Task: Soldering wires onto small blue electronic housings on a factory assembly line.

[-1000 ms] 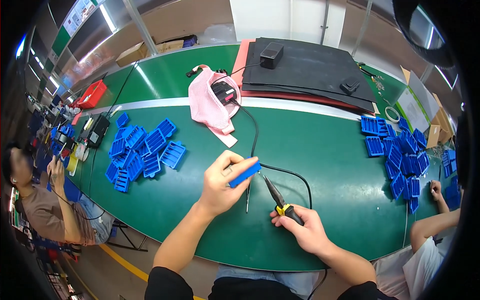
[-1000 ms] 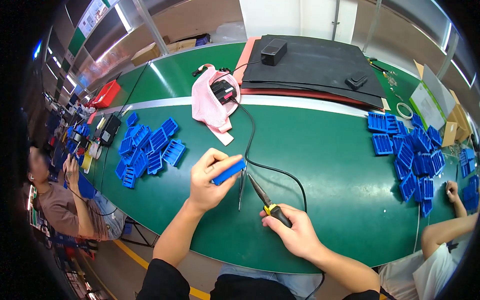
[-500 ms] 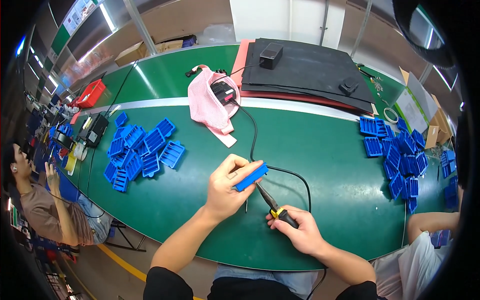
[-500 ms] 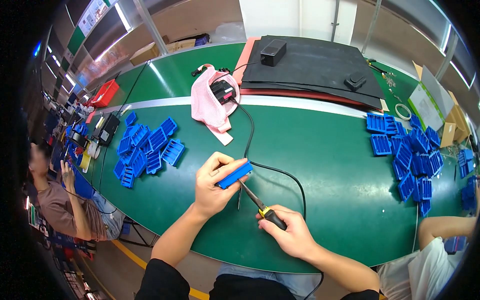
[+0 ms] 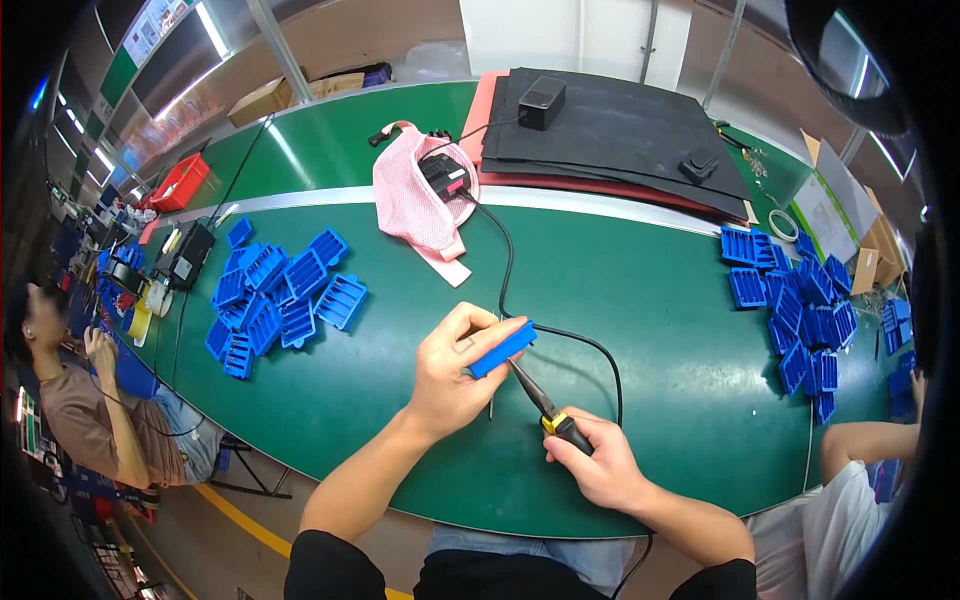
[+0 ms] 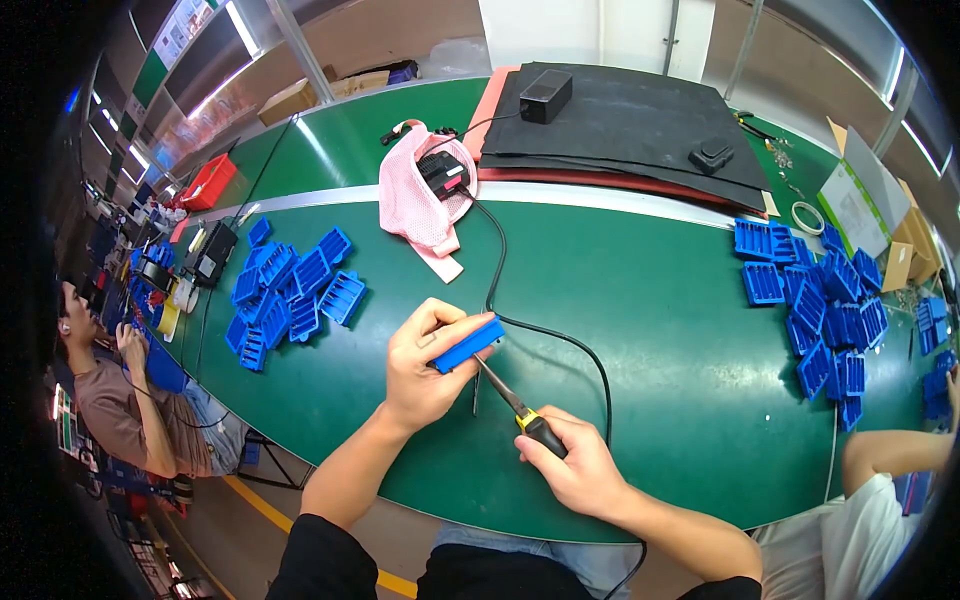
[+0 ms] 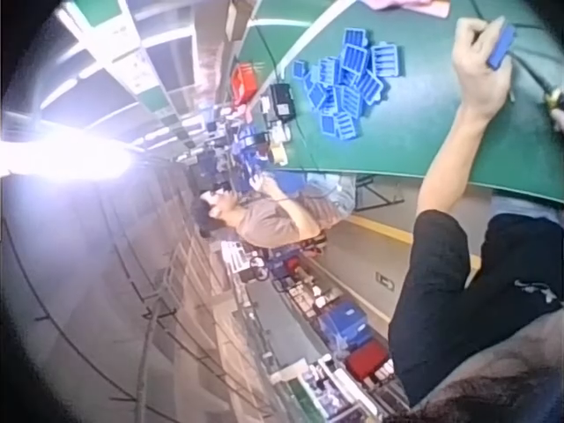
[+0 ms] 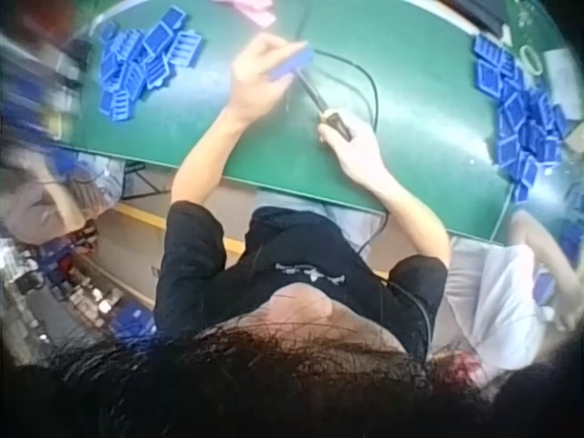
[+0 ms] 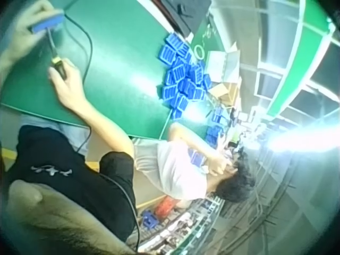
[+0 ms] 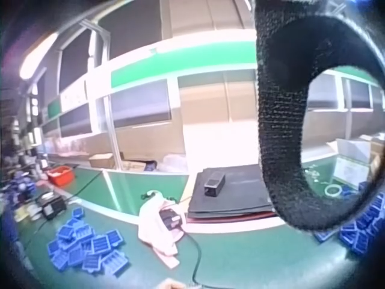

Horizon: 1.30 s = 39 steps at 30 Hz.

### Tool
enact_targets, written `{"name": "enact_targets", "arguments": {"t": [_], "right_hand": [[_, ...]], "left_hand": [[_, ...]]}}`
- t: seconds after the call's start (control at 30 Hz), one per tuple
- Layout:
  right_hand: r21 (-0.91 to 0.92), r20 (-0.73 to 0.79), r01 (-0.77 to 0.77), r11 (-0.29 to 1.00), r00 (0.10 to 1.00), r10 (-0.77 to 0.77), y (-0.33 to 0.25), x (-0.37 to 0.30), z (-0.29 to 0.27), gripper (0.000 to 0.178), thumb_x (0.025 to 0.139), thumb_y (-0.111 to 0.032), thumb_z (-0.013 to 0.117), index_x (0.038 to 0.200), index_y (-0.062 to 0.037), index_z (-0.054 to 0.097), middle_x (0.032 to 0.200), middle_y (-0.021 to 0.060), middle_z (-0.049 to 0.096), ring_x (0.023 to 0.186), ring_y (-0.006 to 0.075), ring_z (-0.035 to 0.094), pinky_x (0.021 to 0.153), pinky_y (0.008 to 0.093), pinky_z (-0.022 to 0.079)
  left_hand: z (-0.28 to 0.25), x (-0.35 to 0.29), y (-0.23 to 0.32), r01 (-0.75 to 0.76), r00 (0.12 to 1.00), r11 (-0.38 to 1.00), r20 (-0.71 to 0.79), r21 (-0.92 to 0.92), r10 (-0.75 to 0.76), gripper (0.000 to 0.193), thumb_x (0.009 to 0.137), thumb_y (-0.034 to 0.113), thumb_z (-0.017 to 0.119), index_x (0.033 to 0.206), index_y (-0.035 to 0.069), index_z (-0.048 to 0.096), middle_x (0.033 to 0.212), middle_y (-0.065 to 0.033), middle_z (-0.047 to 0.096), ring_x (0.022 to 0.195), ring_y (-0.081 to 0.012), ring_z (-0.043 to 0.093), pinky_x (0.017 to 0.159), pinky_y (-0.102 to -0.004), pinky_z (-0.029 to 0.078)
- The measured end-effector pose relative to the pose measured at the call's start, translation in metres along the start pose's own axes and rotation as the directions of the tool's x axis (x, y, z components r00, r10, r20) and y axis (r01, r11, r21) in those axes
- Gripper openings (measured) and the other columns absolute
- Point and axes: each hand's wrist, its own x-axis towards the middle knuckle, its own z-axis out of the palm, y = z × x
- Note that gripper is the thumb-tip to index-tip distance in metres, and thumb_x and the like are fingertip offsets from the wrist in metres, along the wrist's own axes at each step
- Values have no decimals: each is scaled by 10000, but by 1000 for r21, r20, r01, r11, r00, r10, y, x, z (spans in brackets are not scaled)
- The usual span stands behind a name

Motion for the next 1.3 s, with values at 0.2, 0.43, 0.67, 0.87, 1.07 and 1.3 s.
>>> {"name": "enact_targets", "arguments": {"t": [0.2, 0.43, 0.67, 0.87, 1.07, 1.3], "right_hand": [[-22, 13, -11, 1000, 1000, 11, -3, 1, -3, 202, 967, -119, 638, 844, 40, 614, 837, 83, 568, 714, 162, 542, 672, 313, 439], [-47, -14, -20, 999, 1000, 20, 0, 0, -4, 170, 958, -116, 650, 897, 42, 650, 859, 92, 603, 741, 168, 574, 695, 304, 459], [-27, 79, 29, 999, 997, -27, 5, 0, -2, 179, 941, -110, 670, 1034, 38, 707, 995, 112, 687, 851, 177, 647, 776, 301, 500], [-33, 66, 27, 999, 997, -25, 6, -1, 0, 184, 934, -108, 679, 1029, 49, 699, 1001, 123, 686, 843, 191, 647, 773, 303, 502], [-62, 68, 56, 996, 996, -51, 4, -1, 0, 165, 934, -111, 681, 979, 47, 689, 975, 117, 676, 812, 195, 637, 741, 309, 494], [-108, 94, 109, 988, 991, -99, 1, -1, -1, 165, 939, -103, 672, 870, 45, 649, 871, 99, 616, 720, 196, 582, 661, 330, 455]], "left_hand": [[-2, 0, -1, 42, 999, 999, 25, -26, -41, 477, 739, -113, 730, 1190, 43, 727, 942, -88, 621, 789, -188, 669, 695, -300, 555], [4, 0, -7, 11, 1000, 1000, -12, 11, -10, 430, 739, -53, 812, 1153, 42, 749, 899, -72, 600, 744, -162, 613, 644, -278, 498], [6, -1, -4, -7, 996, 1000, -87, 6, 7, 443, 731, -68, 805, 1157, 38, 745, 898, -79, 597, 732, -169, 613, 638, -288, 500], [10, -3, -1, -17, 995, 1000, -101, 24, 19, 447, 722, -70, 806, 1151, 40, 746, 898, -81, 595, 718, -174, 612, 633, -289, 497], [11, -4, -1, -50, 994, 996, -89, 71, 56, 451, 721, -68, 807, 1153, 44, 745, 894, -79, 589, 714, -178, 611, 631, -289, 497], [8, -3, -3, -57, 997, 998, -49, 37, 59, 447, 731, -45, 815, 1160, 62, 749, 907, -73, 607, 726, -177, 610, 634, -289, 497]]}}
